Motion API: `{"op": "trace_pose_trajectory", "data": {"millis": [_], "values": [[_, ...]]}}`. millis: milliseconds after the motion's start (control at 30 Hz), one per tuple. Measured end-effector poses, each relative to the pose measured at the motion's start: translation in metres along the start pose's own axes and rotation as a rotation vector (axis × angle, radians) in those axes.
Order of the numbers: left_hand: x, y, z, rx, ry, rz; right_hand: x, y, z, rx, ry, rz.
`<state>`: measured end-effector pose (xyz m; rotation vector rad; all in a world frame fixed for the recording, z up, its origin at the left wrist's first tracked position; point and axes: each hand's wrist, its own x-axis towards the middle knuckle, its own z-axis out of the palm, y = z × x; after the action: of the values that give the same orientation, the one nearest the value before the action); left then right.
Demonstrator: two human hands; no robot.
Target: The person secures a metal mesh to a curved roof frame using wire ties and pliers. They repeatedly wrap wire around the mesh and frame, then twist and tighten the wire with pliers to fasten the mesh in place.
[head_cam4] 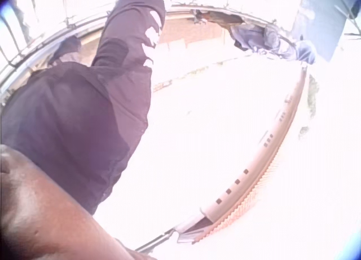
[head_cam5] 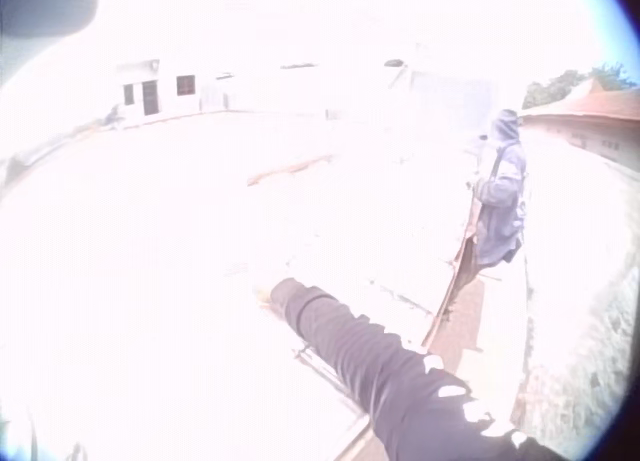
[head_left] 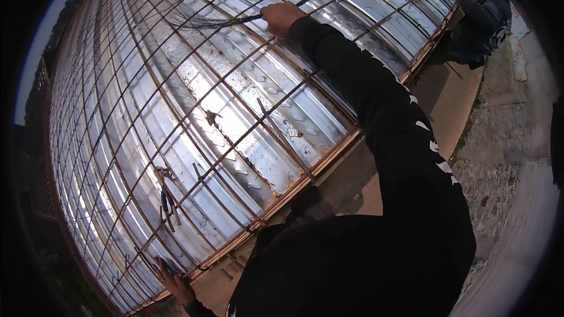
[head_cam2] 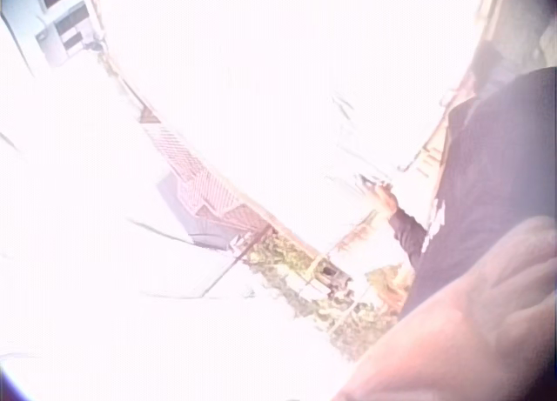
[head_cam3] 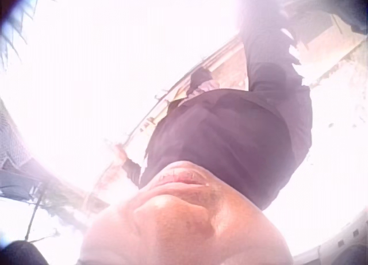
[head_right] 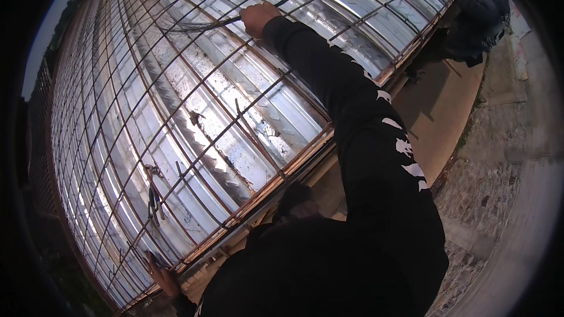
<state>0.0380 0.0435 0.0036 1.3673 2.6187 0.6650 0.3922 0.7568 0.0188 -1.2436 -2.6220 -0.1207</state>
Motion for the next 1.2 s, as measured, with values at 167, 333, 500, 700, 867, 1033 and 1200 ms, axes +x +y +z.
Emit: {"op": "trace_pose_trajectory", "data": {"millis": [167,333,500,700,867,1033,1200], "values": [[0.014,0.012,-0.008,-0.120,0.050,-0.049,0.008,-0.047,-0.090,0.145,0.571,-0.307],[0.121,0.130,-0.053,-0.714,0.616,0.026,-0.031,-0.212,-0.168,0.361,0.725,-0.514],[0.274,0.207,-0.088,-2.148,0.062,-0.333,-0.075,-0.349,-0.177,0.686,0.211,-0.909],[0.328,0.112,-0.124,-2.440,0.124,-0.261,-0.041,-0.318,-0.124,0.669,0.060,-0.618],[0.371,0.072,-0.147,-2.491,0.278,-0.256,-0.032,-0.280,-0.112,0.734,0.378,-0.779],[0.413,0.034,-0.152,-2.448,0.405,-0.313,-0.021,-0.266,-0.121,0.572,0.568,-0.754],[0.453,-0.001,-0.142,-2.305,0.371,-0.283,-0.015,-0.255,-0.129,0.692,0.409,-0.648]]}}
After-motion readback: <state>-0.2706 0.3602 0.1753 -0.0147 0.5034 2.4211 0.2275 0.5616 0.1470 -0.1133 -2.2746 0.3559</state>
